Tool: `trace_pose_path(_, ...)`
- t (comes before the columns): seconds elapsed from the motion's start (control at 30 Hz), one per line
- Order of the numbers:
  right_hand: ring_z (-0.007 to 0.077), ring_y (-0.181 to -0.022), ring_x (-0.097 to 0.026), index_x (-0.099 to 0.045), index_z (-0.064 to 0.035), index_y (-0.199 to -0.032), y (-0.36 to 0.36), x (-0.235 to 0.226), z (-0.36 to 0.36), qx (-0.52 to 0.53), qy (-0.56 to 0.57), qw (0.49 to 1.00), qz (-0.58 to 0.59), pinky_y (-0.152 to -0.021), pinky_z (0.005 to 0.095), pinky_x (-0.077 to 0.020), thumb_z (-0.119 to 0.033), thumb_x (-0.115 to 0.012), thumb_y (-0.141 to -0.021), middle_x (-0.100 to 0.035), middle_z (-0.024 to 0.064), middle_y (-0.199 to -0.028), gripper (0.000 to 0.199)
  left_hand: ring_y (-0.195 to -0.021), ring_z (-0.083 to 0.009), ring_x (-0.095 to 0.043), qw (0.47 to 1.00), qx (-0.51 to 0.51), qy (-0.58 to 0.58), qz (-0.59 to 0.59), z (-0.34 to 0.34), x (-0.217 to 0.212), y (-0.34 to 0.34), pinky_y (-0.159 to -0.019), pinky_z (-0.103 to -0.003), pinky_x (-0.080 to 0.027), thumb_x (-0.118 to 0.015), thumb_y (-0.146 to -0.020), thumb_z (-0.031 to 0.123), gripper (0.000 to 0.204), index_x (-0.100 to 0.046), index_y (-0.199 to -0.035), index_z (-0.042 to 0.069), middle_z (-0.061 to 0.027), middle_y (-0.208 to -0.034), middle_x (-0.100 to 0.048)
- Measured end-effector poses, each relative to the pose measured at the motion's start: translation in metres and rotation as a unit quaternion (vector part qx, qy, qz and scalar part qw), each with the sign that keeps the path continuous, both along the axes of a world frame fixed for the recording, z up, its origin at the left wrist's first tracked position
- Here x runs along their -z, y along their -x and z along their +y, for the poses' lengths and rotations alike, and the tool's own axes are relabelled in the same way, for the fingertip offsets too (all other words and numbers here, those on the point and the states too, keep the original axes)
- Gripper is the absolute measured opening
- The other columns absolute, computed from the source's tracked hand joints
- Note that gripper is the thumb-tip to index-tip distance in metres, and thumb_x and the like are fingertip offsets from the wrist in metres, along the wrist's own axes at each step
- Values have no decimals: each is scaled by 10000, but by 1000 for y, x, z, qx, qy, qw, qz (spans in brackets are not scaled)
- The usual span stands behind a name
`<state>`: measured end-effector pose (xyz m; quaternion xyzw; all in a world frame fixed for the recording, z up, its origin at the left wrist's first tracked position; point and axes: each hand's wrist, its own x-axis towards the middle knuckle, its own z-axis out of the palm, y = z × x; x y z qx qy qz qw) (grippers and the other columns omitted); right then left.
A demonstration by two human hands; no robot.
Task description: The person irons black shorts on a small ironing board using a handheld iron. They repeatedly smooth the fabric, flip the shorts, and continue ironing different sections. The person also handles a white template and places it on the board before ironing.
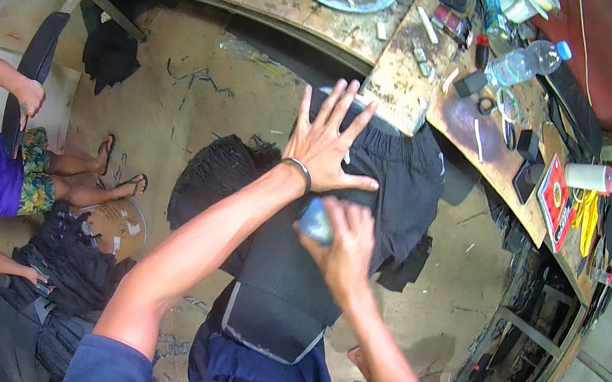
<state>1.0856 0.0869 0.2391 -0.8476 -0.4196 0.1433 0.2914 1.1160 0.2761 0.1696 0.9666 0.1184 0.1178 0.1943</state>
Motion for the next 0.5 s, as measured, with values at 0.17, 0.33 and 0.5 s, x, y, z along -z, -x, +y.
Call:
trace_pose_path(0.17,347,-1142,-626,-689,-84,-1341,62,13,-64,-150,48,981,112,-998,486,-520,-236,-1008,-606,-678,120,-1157,815,-1699,-422,-93,1000,-13,-5,2,-4,-1,1,-1299,-765,-9,-712,-677,970,1385,-271,-1764,233,-234,-1827,-125)
trace_pose_path(0.33,365,-1056,-647,-736,-49,-1198,42,11,-59,10,-8,999,-51,-934,499,-542,-276,-1010,-690,-700,151,-1113,621,-1693,-430,-116,1000,-8,-18,-9,-1,0,1,-1294,-773,-7,-702,-688,980,1354,-327,-1745,223,-228,-1821,-154)
trace_pose_path(0.5,358,-991,-671,-742,-60,-1198,53,-3,-64,-42,29,996,73,-903,465,-557,-294,-1028,-667,-703,142,-1045,647,-1689,-428,-134,999,-11,-22,-23,-2,0,1,-1304,-755,-12,-712,-679,975,1336,-377,-1723,212,-238,-1811,-182)
